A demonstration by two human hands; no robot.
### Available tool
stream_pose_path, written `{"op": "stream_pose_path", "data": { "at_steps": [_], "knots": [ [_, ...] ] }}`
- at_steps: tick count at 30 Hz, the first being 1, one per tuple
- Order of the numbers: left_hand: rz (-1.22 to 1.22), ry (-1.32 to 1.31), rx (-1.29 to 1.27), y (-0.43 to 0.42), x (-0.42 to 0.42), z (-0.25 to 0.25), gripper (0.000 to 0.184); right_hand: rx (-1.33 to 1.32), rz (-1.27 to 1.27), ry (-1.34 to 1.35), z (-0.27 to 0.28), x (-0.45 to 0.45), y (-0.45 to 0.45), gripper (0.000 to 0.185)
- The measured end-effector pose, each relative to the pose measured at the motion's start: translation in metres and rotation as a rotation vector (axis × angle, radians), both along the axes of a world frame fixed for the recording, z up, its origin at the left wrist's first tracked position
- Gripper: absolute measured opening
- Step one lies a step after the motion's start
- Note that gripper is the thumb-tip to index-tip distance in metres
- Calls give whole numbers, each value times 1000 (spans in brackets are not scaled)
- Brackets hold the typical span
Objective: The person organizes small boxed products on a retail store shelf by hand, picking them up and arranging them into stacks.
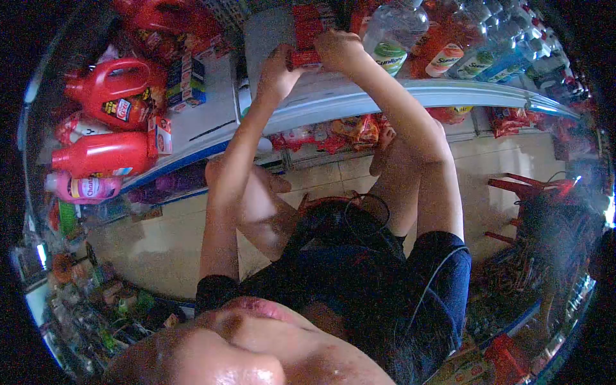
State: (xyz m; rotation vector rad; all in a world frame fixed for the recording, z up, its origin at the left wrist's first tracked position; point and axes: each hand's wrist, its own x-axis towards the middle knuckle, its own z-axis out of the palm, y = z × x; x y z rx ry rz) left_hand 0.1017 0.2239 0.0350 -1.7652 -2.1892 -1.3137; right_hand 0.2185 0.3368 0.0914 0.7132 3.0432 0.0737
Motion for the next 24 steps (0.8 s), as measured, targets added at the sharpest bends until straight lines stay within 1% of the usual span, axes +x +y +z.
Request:
{"op": "stream_pose_path", "data": {
  "at_steps": [1, 5, 7, 8, 10, 14, 16, 17, 19, 20, 22, 23, 24],
  "knots": [
    [39, 9, -34, 3, 2, -2, 37, -8, -21, 26, -6, -1, 3, 25],
    [25, -30, -6, 13, 5, -9, 38, 43, -15, 36, -27, -4, 14, 20],
    [47, -98, -45, 16, 7, -12, 47, 117, 85, 226, -32, -6, 17, 16],
    [44, -100, -49, 16, 7, -13, 47, 113, 81, 225, -35, -4, 19, 16],
    [19, -93, -37, 15, 7, -13, 50, 105, 135, 239, -25, 1, 14, 22],
    [33, -35, 10, 14, 8, -15, 52, 174, 164, 234, -32, -4, 20, 29],
    [12, -82, -41, 13, 3, -13, 57, 9, 13, 65, -13, -5, 10, 31],
    [16, -82, -41, 11, 2, -12, 57, 8, 17, 66, -7, -4, 6, 31],
    [31, -50, -95, 5, -3, -2, 57, 152, -43, 10, -2, -3, 0, 30],
    [38, -49, -96, 0, -10, 4, 57, 151, -37, 11, -3, -4, 2, 30],
    [-32, 201, -59, -13, -31, 15, 55, 161, 28, 221, -1, -5, 3, 27],
    [45, 240, -118, -16, -44, 22, 52, 163, 35, 221, 4, -9, 1, 27],
    [77, 266, -78, -23, -60, 27, 54, -31, -12, 114, 25, -14, -11, 34]
  ]
}}
